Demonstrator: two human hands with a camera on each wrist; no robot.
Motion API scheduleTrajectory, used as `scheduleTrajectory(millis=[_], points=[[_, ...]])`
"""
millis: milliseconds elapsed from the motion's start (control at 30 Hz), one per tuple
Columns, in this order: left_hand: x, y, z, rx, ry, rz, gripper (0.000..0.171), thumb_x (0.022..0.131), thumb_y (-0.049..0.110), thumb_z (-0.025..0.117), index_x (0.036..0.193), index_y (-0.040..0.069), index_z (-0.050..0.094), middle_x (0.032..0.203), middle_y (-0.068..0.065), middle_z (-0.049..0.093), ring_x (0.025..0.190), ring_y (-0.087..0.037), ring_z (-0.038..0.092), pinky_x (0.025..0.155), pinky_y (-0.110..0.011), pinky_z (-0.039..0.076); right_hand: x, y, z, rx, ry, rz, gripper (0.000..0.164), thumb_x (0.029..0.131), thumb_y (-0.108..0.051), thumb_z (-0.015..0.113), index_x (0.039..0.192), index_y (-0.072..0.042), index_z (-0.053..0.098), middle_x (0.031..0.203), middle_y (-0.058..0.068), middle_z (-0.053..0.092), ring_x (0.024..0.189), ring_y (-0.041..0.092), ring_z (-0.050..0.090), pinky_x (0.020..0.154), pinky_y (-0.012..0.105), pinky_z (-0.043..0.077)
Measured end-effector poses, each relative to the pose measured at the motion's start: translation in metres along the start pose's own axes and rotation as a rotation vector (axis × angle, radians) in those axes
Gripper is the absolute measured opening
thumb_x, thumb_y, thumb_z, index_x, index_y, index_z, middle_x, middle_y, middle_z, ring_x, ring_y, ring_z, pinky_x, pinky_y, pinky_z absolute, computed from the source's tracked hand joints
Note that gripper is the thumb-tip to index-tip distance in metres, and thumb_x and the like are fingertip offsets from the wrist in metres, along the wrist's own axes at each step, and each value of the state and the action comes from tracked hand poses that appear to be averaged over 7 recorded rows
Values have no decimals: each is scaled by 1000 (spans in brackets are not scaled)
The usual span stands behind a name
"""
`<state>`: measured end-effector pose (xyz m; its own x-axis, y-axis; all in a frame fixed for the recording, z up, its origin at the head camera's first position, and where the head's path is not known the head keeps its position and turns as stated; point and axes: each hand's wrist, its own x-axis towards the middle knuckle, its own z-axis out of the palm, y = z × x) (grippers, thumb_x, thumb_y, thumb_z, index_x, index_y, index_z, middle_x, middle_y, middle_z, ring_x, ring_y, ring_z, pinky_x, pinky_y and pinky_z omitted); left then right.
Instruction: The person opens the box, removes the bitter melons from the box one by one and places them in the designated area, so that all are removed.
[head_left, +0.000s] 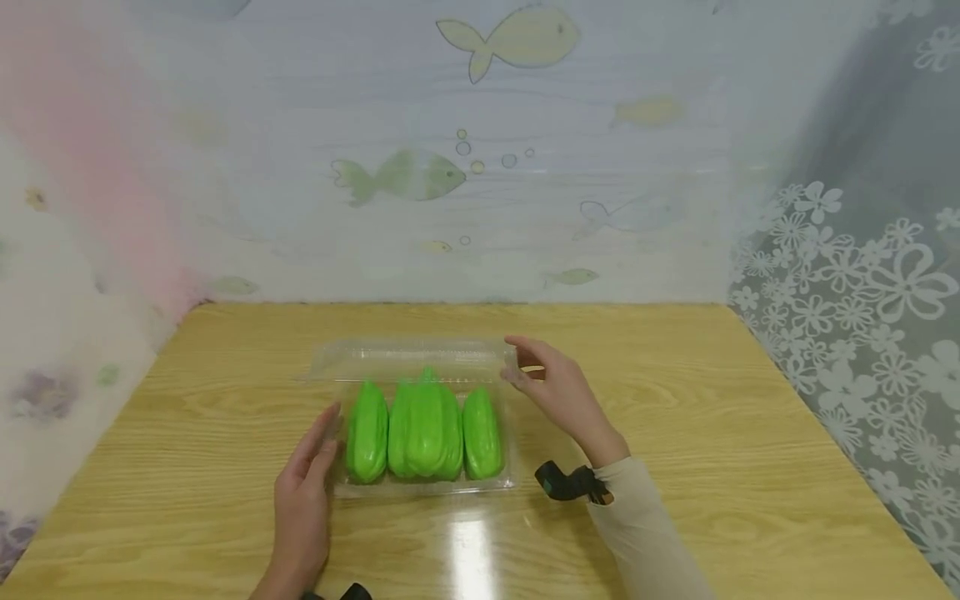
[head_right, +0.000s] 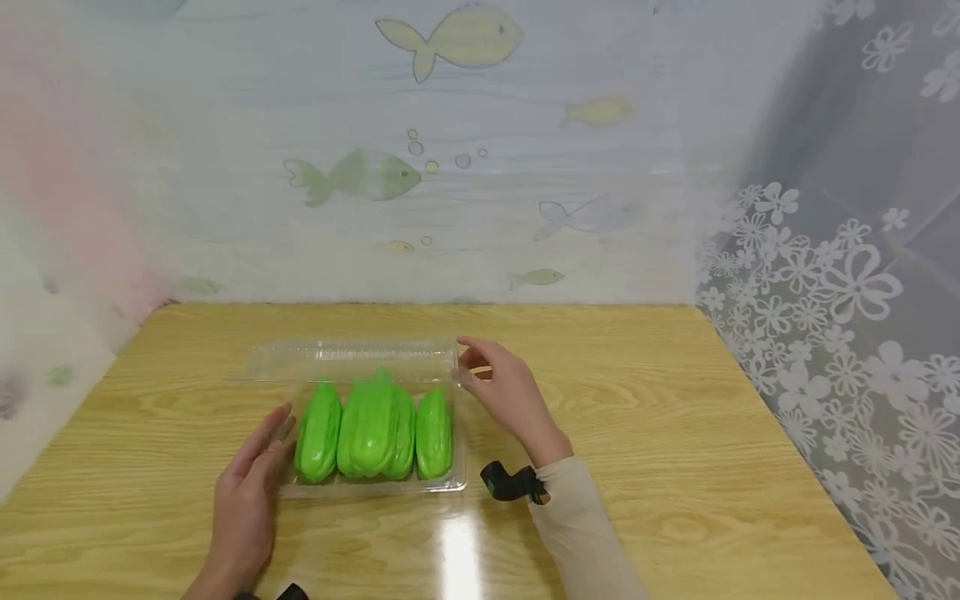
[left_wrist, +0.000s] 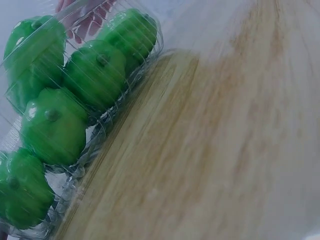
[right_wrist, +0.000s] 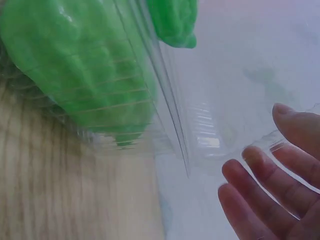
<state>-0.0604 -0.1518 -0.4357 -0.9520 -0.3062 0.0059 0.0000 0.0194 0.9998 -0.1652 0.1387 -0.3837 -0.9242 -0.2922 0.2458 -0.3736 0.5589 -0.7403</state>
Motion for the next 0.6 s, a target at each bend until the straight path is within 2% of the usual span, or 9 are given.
scheduleTrajectory(millis=[133,267,367,600], points=[[7,1,-2,-46,20,1,36,96,21,42,132,23,45,135,10,41,125,-8,35,97,-13,32,12,0,4,38,14,14,28,84,-28,63,107,-14,54,101,-2,59,96,12,56,80,25,50],[11,1,-1,-85,18,7,38,96,19,42,134,20,42,136,8,40,125,-7,34,99,-14,30,24,3,5,20,14,13,16,85,-27,61,91,-16,53,96,-3,58,92,13,57,78,27,51],[11,-1,1,-79,17,3,39,96,18,41,135,19,39,137,9,39,126,-6,31,100,-15,28,31,6,3,9,-8,33,13,85,-29,61,88,-18,54,93,-4,59,89,14,59,75,30,51],[12,-3,3,-81,26,-13,39,96,18,41,135,19,39,136,11,40,126,-5,31,100,-15,28,42,10,-4,67,-42,60,14,86,-34,59,90,-21,56,92,-5,60,86,14,58,74,35,50]])
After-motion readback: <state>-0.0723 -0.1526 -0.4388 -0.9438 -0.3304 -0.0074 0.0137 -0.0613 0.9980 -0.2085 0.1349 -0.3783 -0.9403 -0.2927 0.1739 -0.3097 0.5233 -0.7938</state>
